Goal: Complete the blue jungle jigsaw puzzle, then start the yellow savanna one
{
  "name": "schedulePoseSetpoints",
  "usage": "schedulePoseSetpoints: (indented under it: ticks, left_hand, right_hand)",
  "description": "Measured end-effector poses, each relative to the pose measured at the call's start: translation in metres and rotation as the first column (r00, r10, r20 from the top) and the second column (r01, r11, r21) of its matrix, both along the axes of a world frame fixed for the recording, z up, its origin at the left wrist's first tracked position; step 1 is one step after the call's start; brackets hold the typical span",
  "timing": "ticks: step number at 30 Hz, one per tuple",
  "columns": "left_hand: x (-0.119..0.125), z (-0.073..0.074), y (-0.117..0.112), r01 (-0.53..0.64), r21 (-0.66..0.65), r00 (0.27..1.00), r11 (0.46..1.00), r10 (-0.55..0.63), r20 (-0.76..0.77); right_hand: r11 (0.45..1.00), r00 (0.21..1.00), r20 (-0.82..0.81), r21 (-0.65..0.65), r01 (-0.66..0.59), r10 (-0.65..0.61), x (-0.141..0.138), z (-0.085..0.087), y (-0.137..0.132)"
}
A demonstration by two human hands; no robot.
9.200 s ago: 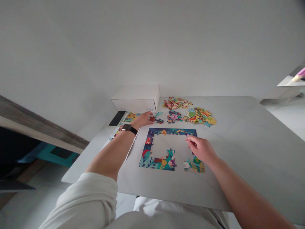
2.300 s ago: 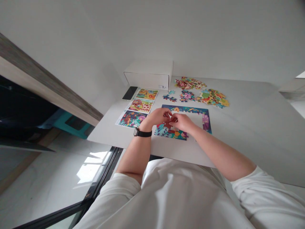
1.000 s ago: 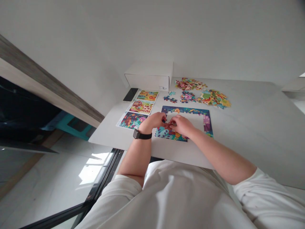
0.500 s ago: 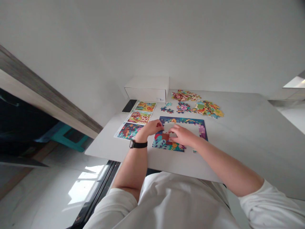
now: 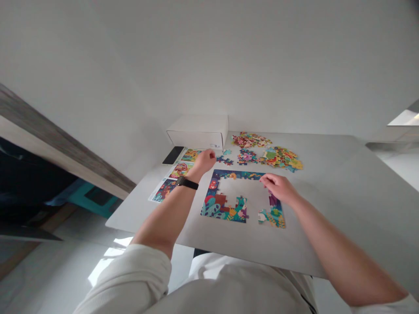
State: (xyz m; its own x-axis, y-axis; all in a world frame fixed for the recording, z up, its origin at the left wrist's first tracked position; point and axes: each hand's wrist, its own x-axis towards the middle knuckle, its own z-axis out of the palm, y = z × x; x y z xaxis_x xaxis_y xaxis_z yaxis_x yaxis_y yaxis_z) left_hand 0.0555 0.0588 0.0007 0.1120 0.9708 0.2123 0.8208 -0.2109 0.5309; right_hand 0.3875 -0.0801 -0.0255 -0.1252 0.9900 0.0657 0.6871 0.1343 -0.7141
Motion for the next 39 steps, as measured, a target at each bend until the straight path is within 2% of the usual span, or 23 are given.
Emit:
schedulePoseSetpoints:
  ticks: [4,8,12,18,23,26,28,30,33,36,39]
  left_hand:
    - [0.021,-0.011,0.032,0.076,-0.036,0.99,0.996,-0.079,-0.115]
    - [0.044,-0.012,0.061,-0.025,-0.116,0.952,0.993,-0.011,-0.304]
    - [0.059,-0.018,0.081,-0.093,-0.185,0.916,0.978,0.011,-0.401]
    - [0.062,-0.03,0.093,-0.088,-0.139,0.94,0.986,0.036,-0.341]
    - [0.056,-0.024,0.09,0.0,-0.091,0.987,0.996,-0.015,-0.158]
    - [0.052,-0.019,0.078,0.038,-0.117,0.999,0.992,-0.036,0.023]
    - [0.053,-0.017,0.062,0.081,-0.141,0.977,0.987,-0.051,0.206]
    - [0.057,-0.016,0.039,0.173,-0.153,0.906,0.973,-0.096,0.412]
    - [0.068,-0.013,-0.005,0.332,-0.164,0.733,0.929,-0.145,0.664]
    - [0.079,-0.008,-0.051,0.392,-0.145,0.606,0.908,-0.137,0.783]
    - [0.086,-0.003,-0.085,0.476,-0.158,0.548,0.865,-0.151,0.823]
  right_hand:
    - [0.999,1.0,-0.014,0.042,-0.008,0.008,0.003,-0.012,0.0]
    - [0.997,0.999,-0.042,0.08,0.023,-0.02,0.01,-0.023,0.003]
    - [0.992,0.998,-0.047,0.121,0.035,-0.03,0.012,-0.03,0.004]
    - [0.989,0.998,-0.057,0.138,0.044,-0.036,0.008,-0.031,0.003]
    - [0.99,0.996,-0.08,0.127,0.054,-0.044,0.006,-0.03,0.003]
    - [0.989,0.996,-0.067,0.136,0.059,-0.05,0.007,-0.03,0.003]
    - [0.988,0.996,-0.067,0.143,0.066,-0.056,0.007,-0.029,0.003]
    - [0.988,0.995,-0.078,0.137,0.073,-0.062,0.007,-0.027,0.002]
    - [0.99,0.98,-0.181,0.101,0.099,-0.079,0.003,-0.021,0.0]
    - [0.995,0.921,-0.382,0.037,0.094,-0.073,-0.006,-0.013,-0.004]
    - [0.998,0.861,-0.507,0.017,0.052,-0.037,-0.017,-0.005,-0.009]
